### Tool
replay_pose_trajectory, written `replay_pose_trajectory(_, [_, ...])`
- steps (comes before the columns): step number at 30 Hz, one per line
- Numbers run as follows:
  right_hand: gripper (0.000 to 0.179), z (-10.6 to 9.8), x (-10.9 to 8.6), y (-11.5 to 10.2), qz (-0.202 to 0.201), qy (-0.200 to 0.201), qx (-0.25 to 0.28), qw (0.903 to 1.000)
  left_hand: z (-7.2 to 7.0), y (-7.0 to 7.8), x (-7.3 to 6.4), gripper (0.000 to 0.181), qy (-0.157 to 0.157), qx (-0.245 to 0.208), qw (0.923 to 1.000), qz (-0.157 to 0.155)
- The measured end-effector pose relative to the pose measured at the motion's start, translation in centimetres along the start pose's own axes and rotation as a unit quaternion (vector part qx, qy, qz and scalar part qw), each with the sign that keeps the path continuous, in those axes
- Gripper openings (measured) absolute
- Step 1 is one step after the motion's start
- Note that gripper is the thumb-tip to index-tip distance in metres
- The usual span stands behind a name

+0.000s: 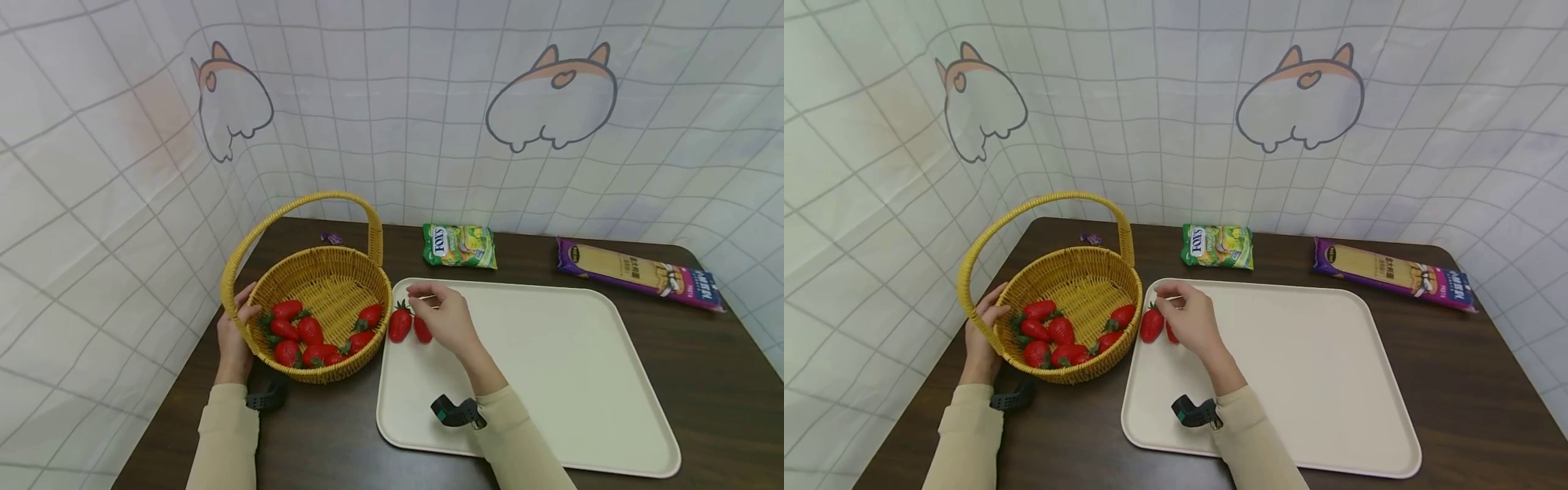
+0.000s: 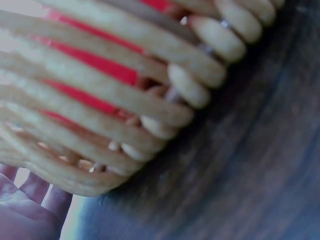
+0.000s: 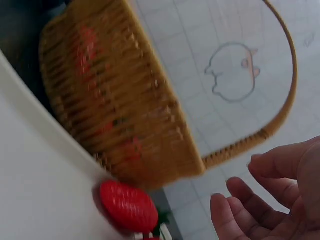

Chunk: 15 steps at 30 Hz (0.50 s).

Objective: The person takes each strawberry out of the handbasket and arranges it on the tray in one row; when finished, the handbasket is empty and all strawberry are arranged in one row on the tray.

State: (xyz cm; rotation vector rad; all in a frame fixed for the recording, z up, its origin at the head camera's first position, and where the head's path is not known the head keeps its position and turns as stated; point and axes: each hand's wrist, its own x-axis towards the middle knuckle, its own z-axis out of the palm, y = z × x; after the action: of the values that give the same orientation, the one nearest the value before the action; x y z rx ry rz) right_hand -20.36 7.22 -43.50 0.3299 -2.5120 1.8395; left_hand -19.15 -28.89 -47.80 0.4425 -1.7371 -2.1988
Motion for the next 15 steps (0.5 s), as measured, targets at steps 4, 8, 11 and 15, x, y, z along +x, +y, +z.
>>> replay_pose_trajectory(4, [0.021,1.2,-0.5,-1.3,-0.015,-0.044,0.046,0.9979,0.0,0.0,0.1,0.042,0.0,-0.002,1.0,-0.003])
replay_pose_trajectory(8, [0.022,2.2,-1.0,-2.3,-0.021,-0.096,0.1,0.9901,-0.1,-0.1,0.0,0.043,-0.004,0.0,1.0,0.004])
replay_pose_trajectory(11, [0.025,3.0,-1.2,-2.9,-0.035,-0.133,0.121,0.983,-0.1,-0.1,0.0,0.043,-0.005,0.001,1.0,0.007])
replay_pose_trajectory(15, [0.028,4.3,-0.9,-4.0,-0.061,-0.179,0.116,0.9752,-0.2,-0.2,0.1,0.044,-0.003,0.004,1.0,0.004])
